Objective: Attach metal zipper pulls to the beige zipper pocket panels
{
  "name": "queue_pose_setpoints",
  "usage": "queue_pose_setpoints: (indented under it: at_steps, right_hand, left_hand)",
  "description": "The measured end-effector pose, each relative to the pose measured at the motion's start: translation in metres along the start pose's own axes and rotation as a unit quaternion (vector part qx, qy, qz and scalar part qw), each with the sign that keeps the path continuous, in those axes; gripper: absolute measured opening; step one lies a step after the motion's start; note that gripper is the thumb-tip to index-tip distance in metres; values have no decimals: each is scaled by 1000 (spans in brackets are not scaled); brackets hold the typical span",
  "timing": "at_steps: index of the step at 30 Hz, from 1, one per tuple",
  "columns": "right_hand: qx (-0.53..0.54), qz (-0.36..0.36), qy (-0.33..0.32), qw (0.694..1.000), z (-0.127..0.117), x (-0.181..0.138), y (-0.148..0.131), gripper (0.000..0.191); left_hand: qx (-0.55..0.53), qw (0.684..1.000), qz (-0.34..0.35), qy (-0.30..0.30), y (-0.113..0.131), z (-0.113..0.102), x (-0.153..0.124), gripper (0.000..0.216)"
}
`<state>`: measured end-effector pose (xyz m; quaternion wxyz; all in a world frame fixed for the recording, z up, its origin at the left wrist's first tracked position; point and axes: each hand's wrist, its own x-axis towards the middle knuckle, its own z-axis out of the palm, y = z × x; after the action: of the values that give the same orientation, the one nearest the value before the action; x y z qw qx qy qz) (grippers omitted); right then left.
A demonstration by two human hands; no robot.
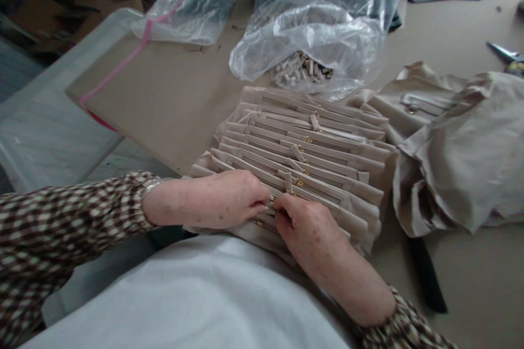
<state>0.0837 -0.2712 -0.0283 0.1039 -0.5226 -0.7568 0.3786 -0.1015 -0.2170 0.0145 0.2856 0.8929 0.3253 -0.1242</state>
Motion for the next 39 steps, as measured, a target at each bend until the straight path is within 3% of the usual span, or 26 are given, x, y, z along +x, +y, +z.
queue_pose_setpoints:
  at_steps: [9,15,19,26,29,32,35,37,39]
  right_hand:
    - [-38,-31,-11,999,1,2,5,20]
    - [-127,-67,-12,990,9,-1,2,19]
    - [-175,-46,-21,983,11,0,-4,17]
    - [-183,-44,-1,982,11,3,-1,15]
    - [-121,-59,2,991,4,5,0,15]
    - [-15,-87,54,995,-8,8,-7,16]
    - [45,-138,126,981,-18,13,-20,14]
    - [34,-170,151,973,-19,18,-29,12]
    - [9,-188,165,968,-15,24,-35,12]
  left_hand:
    - [-27,1000,1,11,-2,1,-3,17]
    - [-8,999,1,31,-5,7,-8,20]
    - [-18,999,-7,43,-4,7,-10,20]
    - [8,998,-41,42,-11,12,-9,17]
    - [-85,993,-38,77,-16,6,-11,17]
    - [-317,942,-63,86,-16,-4,-10,32]
    - [-527,842,-91,69,-10,-12,-7,52]
    - [-591,798,-101,62,-5,-13,-4,58]
    - [-612,781,-108,71,0,-12,-3,58]
